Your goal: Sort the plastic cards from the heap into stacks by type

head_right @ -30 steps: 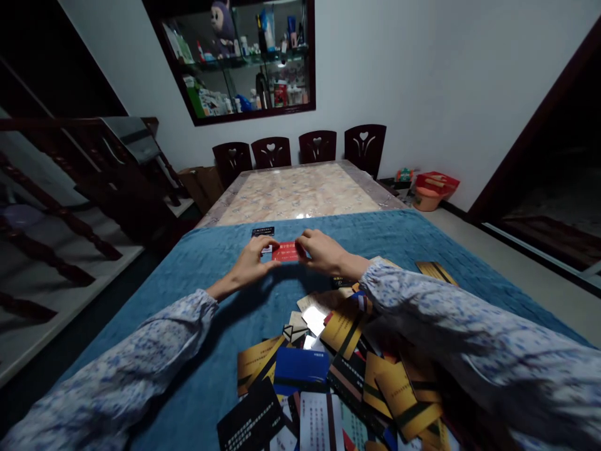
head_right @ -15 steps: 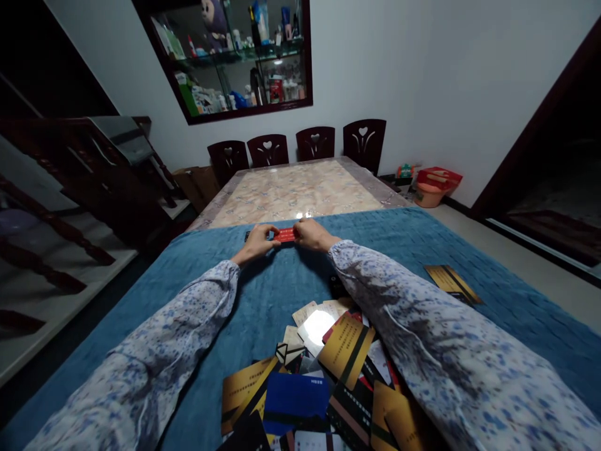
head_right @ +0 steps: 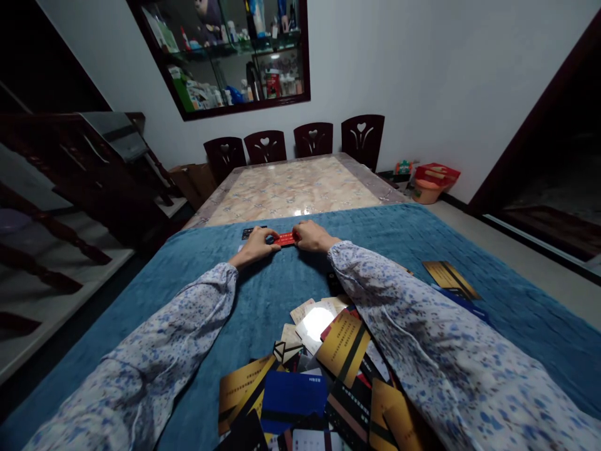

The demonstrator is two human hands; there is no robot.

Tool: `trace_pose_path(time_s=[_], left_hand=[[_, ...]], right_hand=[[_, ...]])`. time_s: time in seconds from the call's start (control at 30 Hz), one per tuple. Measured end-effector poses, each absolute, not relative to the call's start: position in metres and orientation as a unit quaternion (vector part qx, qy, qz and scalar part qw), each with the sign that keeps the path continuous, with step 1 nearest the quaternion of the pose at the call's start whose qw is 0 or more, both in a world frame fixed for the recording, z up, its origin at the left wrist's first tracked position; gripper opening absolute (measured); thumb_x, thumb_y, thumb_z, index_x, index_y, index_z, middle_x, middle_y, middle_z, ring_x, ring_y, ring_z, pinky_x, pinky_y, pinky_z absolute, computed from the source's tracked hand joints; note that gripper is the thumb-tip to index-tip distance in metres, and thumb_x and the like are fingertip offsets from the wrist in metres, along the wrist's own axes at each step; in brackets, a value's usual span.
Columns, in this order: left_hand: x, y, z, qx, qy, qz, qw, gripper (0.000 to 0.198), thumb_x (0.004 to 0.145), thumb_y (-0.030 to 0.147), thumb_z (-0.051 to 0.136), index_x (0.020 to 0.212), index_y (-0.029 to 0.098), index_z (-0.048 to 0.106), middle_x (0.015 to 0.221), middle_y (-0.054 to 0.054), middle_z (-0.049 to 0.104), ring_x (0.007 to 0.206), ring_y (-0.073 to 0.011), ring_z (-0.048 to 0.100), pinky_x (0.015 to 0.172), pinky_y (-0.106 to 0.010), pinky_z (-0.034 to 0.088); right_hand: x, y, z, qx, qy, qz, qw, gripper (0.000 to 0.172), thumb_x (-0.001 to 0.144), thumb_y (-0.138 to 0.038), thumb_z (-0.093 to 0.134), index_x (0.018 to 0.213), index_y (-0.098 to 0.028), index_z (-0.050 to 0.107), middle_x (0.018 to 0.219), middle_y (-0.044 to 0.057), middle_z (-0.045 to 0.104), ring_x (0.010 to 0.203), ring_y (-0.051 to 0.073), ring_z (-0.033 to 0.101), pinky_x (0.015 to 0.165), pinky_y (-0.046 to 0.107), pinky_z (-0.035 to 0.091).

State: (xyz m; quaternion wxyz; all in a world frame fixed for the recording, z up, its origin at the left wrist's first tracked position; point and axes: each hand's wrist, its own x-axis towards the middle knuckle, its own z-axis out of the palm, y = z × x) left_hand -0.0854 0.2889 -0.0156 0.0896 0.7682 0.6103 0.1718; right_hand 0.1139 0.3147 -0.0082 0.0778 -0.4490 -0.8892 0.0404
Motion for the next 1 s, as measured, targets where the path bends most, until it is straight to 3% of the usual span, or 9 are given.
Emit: trace_pose_path(time_s=[0.5, 0.77, 1.0], left_hand=[[-0.097, 0.278, -0.015, 0.786, 0.596, 0.136, 0.093, 0.040, 0.073, 0.024, 0.071, 0.113, 0.020, 0.068, 0.107, -0.008, 0.066, 0.114, -0.0291, 0.050, 0.099, -0.042, 0.041], [-0.093, 0.276, -0.013, 0.802, 0.580, 0.113, 0.085, 0.029, 0.076, 0.024, 0.066, 0.104, 0.024, 0.073, 0.111, -0.007, 0.070, 0.116, -0.0335, 0.044, 0.101, -0.053, 0.034], [-0.086, 0.269, -0.007, 0.803, 0.584, 0.101, 0.070, 0.027, 0.078, 0.023, 0.064, 0.103, 0.022, 0.074, 0.127, -0.012, 0.061, 0.121, -0.0369, 0.041, 0.100, -0.056, 0.035]], right_hand=[[0.115, 0.306, -0.016, -0.431, -0.898, 0.044, 0.073, 0.023, 0.082, -0.028, 0.068, 0.103, -0.018, 0.070, 0.108, 0.010, 0.068, 0.099, 0.022, 0.063, 0.077, 0.024, 0.043], [0.118, 0.309, -0.018, -0.427, -0.900, 0.049, 0.073, 0.025, 0.084, -0.030, 0.069, 0.105, -0.017, 0.071, 0.107, 0.011, 0.068, 0.099, 0.022, 0.063, 0.083, 0.025, 0.043], [0.117, 0.304, -0.017, -0.425, -0.901, 0.049, 0.064, 0.024, 0.087, -0.028, 0.067, 0.107, -0.016, 0.071, 0.112, 0.012, 0.066, 0.104, 0.022, 0.062, 0.092, 0.026, 0.041]])
